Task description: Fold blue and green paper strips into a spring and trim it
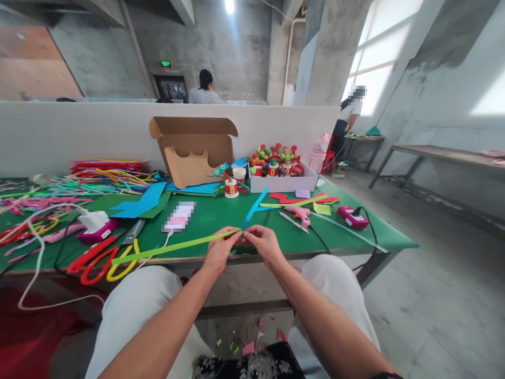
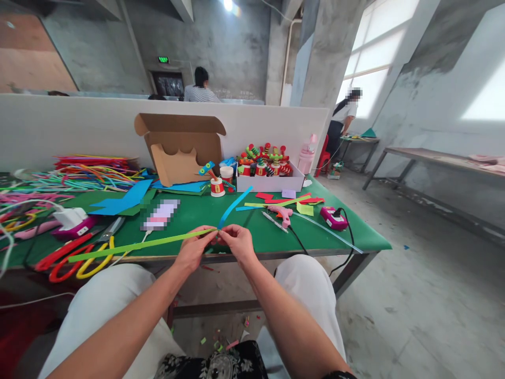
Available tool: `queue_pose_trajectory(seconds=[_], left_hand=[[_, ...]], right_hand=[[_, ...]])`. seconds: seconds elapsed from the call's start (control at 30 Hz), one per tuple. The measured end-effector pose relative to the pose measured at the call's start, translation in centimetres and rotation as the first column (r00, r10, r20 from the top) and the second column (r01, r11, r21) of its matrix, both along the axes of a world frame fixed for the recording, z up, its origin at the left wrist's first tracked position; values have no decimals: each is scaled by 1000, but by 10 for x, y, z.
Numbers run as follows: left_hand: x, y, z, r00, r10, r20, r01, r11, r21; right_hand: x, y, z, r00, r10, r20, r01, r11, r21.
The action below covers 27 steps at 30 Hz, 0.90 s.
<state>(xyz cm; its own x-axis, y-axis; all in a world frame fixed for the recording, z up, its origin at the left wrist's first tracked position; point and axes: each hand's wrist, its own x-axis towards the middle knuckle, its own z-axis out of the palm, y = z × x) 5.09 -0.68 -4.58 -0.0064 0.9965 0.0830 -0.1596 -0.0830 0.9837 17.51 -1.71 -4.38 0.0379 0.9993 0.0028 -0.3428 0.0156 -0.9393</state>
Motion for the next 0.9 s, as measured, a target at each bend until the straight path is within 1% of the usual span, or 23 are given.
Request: queue_pose_trajectory(seconds=[0.1, 0.2, 0.23, 0.3, 0.37, 0.4, 0.47, 0.53, 0.6, 0.73, 0.9], left_hand=[[-1, 1, 1, 999, 3, 50, -3, 1000, -5], [-6, 1, 8, 998, -26, 58, 25, 1000, 17], [-9, 0, 12, 997, -57, 55, 56, 998, 19], [-15, -1, 20, 987, -158, 39, 158, 987, 1], [-20, -3, 26, 962, -272, 0, 271, 962, -31], [-22, -4, 28, 951, -309, -22, 308, 950, -47], [-25, -4, 29, 942, -334, -46, 330, 941, -77], [-27, -2, 28, 944, -325, -52, 319, 943, -98], [-28, 0, 26, 943, -327, -60, 321, 942, -101], [-28, 3, 23, 932, -352, -90, 345, 935, -85], [-19, 1, 15, 958, -286, -18, 283, 954, -99]], right_hand=[[-2, -2, 1, 999, 27, -30, -26, 999, 19], [0, -2, 1, 988, 121, -96, -123, 992, -12], [2, -2, 1, 981, 147, -129, -153, 987, -38], [4, 0, 0, 966, 166, -198, -187, 978, -91], [6, 1, -1, 955, 170, -242, -202, 972, -116], [6, 0, -1, 950, 183, -253, -218, 969, -118], [7, -2, 0, 938, 233, -256, -265, 959, -99], [6, -5, 3, 937, 271, -223, -294, 953, -79], [5, -8, 5, 954, 255, -157, -271, 959, -86], [0, -11, 7, 982, 185, -32, -188, 974, -126], [-8, -10, 4, 998, 61, -20, -62, 995, -81]])
